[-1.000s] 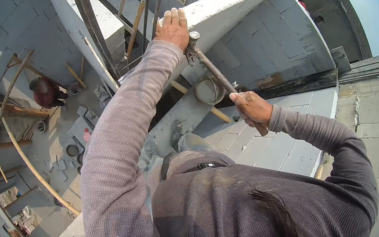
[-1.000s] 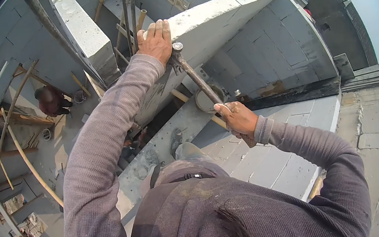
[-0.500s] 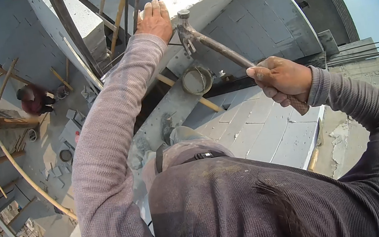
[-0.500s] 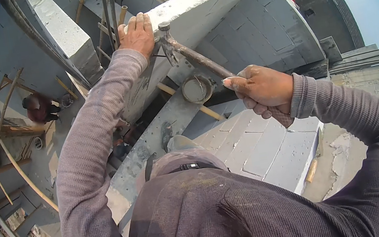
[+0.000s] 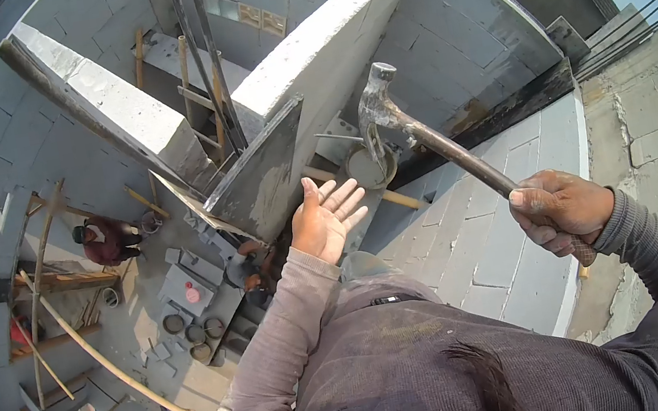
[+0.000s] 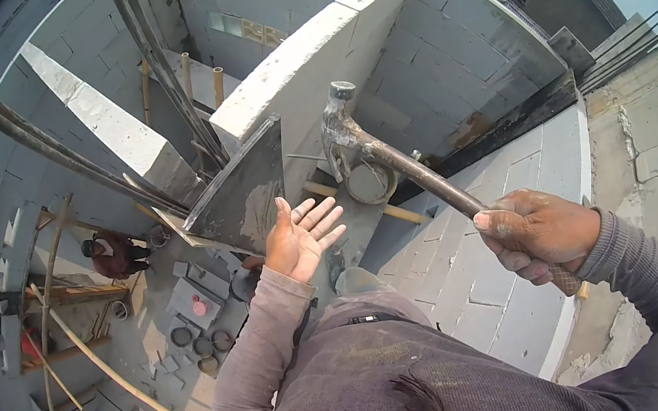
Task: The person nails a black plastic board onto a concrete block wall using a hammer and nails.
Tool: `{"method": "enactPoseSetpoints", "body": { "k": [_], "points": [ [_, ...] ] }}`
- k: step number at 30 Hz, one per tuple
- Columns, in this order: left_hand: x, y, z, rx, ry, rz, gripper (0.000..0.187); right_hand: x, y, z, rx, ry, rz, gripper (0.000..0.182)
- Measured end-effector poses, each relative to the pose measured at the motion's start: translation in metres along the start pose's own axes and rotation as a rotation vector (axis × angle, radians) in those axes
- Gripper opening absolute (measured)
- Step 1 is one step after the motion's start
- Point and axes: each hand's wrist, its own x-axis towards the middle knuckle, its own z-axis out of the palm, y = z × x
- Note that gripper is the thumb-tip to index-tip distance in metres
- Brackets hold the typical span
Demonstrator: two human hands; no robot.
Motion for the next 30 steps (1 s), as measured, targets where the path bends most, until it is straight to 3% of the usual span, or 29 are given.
{"method": "enactPoseSetpoints", "body": {
  "k": [1,2,3,5,6,7,10,13,15,17,18,19,21,22,23,25,27,29,30],
  "points": [
    [0.005,-0.011,-0.011,-0.223,-0.139,0.021,0.086,0.006,0.01,0.004,0.026,-0.016,0.02,0.052],
    [0.015,-0.017,-0.023,-0.415,-0.229,0.054,0.073,0.014,0.021,0.009,0.017,-0.04,0.044,0.052],
    [0.011,-0.02,-0.022,-0.404,-0.209,0.034,0.073,0.023,0.032,0.013,0.006,-0.061,0.066,0.053],
    [0.006,-0.023,-0.012,-0.282,0.109,0.066,0.054,0.047,0.057,0.024,0.069,-0.143,0.101,0.053],
    [0.007,-0.031,-0.022,-0.25,0.234,0.04,0.035,0.061,0.079,0.028,0.178,-0.185,0.141,0.047],
    [0.009,-0.045,-0.039,-0.249,0.246,0.031,0.035,0.074,0.092,0.036,0.279,-0.213,0.201,0.047],
    [0.009,-0.063,-0.072,-0.121,0.331,0.285,0.023,0.124,0.144,0.059,0.648,-0.388,0.284,0.046],
    [0.008,-0.056,-0.083,0.013,0.35,0.386,0.021,0.153,0.175,0.082,0.839,-0.532,0.302,0.046],
    [0.003,-0.048,-0.093,-0.055,0.38,0.361,0.022,0.164,0.182,0.095,0.912,-0.605,0.338,0.046],
    [-0.004,-0.044,-0.1,-0.197,0.435,0.315,0.025,0.171,0.186,0.105,0.637,-0.455,0.186,0.048],
    [-0.008,-0.044,-0.096,-0.123,0.489,0.351,0.026,0.175,0.187,0.109,0.394,-0.318,0.044,0.048],
    [-0.011,-0.043,-0.092,-0.106,0.491,0.351,0.026,0.178,0.188,0.111,0.408,-0.326,0.037,0.048],
    [-0.014,-0.039,-0.08,0.139,0.411,0.536,0.025,0.183,0.19,0.113,0.332,-0.263,-0.056,0.047],
    [-0.008,-0.035,-0.075,0.098,0.276,0.6,0.024,0.182,0.188,0.11,0.598,-0.405,0.013,0.045],
    [-0.004,-0.033,-0.076,0.107,0.272,0.595,0.024,0.184,0.19,0.11,0.609,-0.405,0.009,0.045],
    [-0.002,-0.03,-0.075,-0.14,0.405,0.475,0.024,0.19,0.196,0.112,0.761,-0.482,0.043,0.044],
    [-0.005,-0.041,-0.061,-0.028,0.446,0.513,0.025,0.201,0.197,0.117,0.632,-0.392,-0.039,0.044],
    [-0.014,-0.068,-0.044,0.762,0.126,0.937,0.026,0.203,0.183,0.12,0.755,-0.284,-0.014,0.043],
    [-0.024,-0.079,-0.037,0.778,0.125,0.923,0.026,0.211,0.18,0.12,0.774,-0.291,-0.01,0.043]
  ]
}}
